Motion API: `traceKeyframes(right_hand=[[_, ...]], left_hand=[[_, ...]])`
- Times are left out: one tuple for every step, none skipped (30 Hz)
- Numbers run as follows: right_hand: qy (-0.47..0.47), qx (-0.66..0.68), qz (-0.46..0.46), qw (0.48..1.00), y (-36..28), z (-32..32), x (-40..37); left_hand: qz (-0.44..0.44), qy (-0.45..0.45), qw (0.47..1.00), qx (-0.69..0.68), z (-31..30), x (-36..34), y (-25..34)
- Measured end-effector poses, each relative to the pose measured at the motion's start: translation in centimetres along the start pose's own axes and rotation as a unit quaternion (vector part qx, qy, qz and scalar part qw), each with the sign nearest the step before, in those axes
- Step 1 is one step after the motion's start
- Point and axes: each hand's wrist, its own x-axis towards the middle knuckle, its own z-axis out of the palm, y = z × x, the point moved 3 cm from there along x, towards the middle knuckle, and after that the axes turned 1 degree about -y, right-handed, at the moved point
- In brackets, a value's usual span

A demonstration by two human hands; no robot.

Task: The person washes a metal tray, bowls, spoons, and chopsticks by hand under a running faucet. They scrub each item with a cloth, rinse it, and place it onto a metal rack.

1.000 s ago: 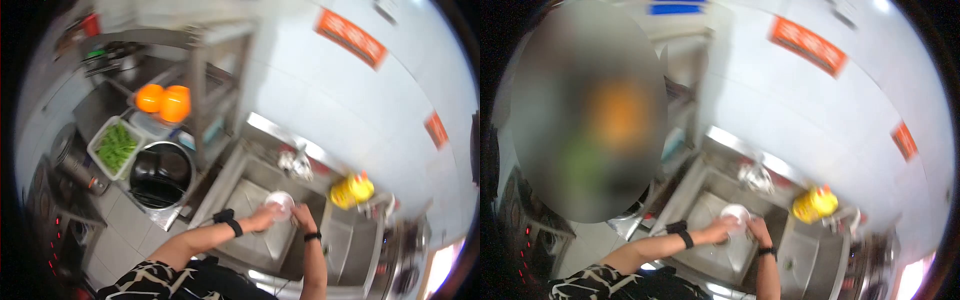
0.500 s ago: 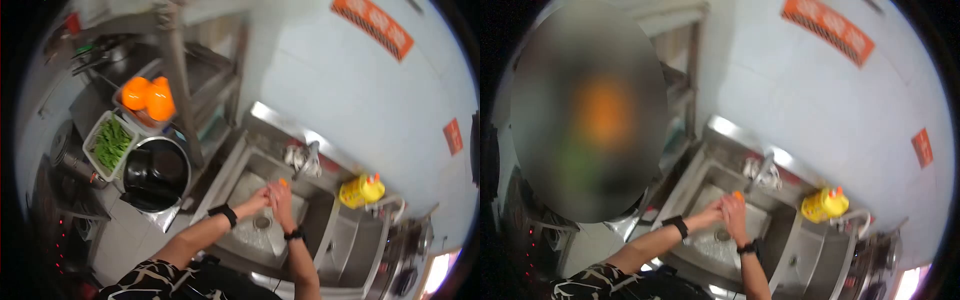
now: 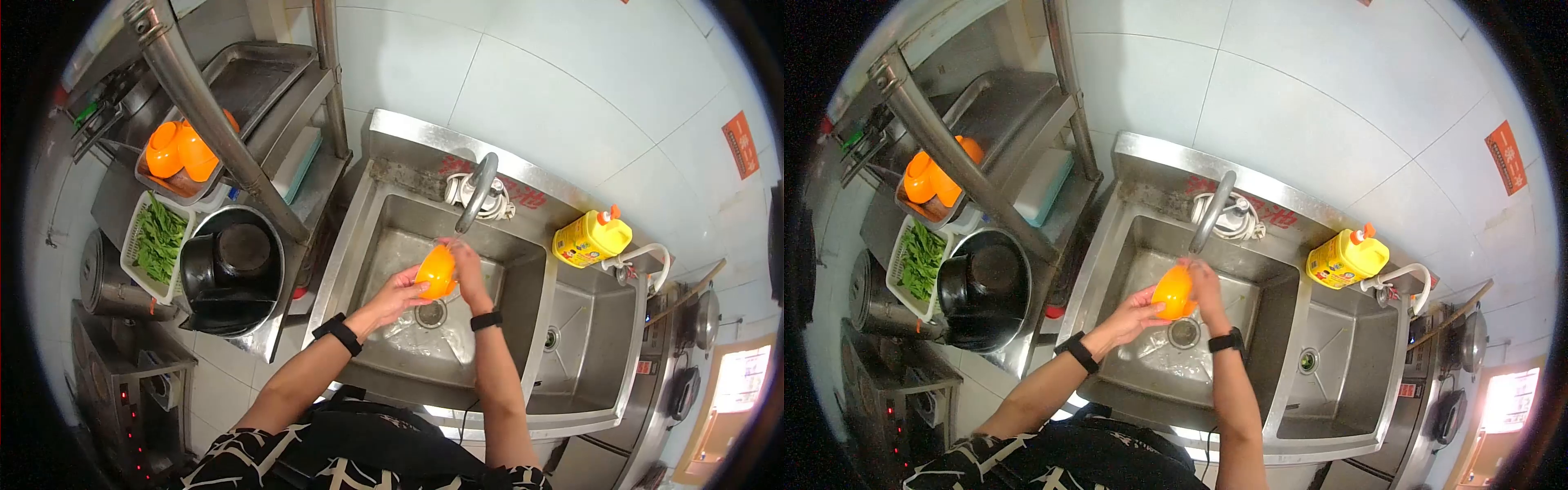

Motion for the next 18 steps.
traceKeyframes(right_hand=[[-0.033,0.232,0.072,0.969,0.8,-0.3,0.0],[-0.03,0.234,0.068,0.969,1.6,0.0,-0.5],[0.033,0.333,0.078,0.939,1.1,1.0,-1.6],[0.095,0.426,0.089,0.895,0.9,2.2,-2.8],[0.136,0.363,0.01,0.922,0.4,3.5,-3.5],[0.14,0.361,0.009,0.922,0.2,5.5,-3.9],[0.238,0.21,-0.011,0.948,-0.2,6.6,-4.2],[0.332,0.052,-0.03,0.941,-0.9,6.6,-4.6],[0.341,0.05,-0.033,0.938,-1.7,5.9,-4.6],[0.325,-0.089,-0.065,0.939,-3.2,5.3,-4.4],[0.302,-0.227,-0.093,0.921,-4.3,4.8,-4.1],[0.31,-0.229,-0.095,0.918,-4.1,3.6,-3.5],[0.249,-0.115,-0.069,0.959,-2.8,2.2,-2.5],[0.181,0.002,-0.043,0.983,-1.5,1.2,-1.7],[0.158,0.115,0.004,0.981,-0.1,0.2,-1.5],[0.158,0.115,0.002,0.981,-0.2,-0.6,-1.8],[0.11,0.263,0.07,0.956,0.3,-0.9,-2.3],[0.059,0.402,0.136,0.903,0.4,-0.6,-2.7]], left_hand=[[0.027,-0.022,0.997,-0.068,0.8,-0.3,0.5],[0.055,-0.044,0.988,-0.135,1.3,-0.2,1.0],[0.056,-0.048,0.988,-0.133,1.6,0.3,1.1],[0.09,-0.007,0.982,-0.165,1.8,0.6,1.1],[0.122,0.033,0.972,-0.197,1.9,0.7,0.9],[0.119,0.029,0.973,-0.198,2.0,1.0,0.6],[0.137,0.066,0.972,-0.18,1.8,1.4,0.4],[0.154,0.1,0.97,-0.161,1.7,1.7,0.3],[0.129,0.132,0.976,-0.118,1.6,1.5,0.2],[0.127,0.122,0.978,-0.115,1.7,1.5,-0.1],[0.129,0.101,0.984,-0.074,1.8,1.5,-0.3],[0.133,0.08,0.987,-0.033,1.8,1.5,-0.1],[0.134,0.075,0.988,-0.031,1.5,1.3,0.5],[0.09,0.032,0.994,-0.042,1.3,0.9,0.8],[0.046,-0.008,0.997,-0.054,1.3,0.4,1.1],[0.047,-0.009,0.997,-0.052,1.3,0.0,1.6],[0.031,-0.03,0.997,-0.066,1.5,-0.2,2.1],[0.015,-0.051,0.995,-0.079,1.5,-0.3,2.4]])
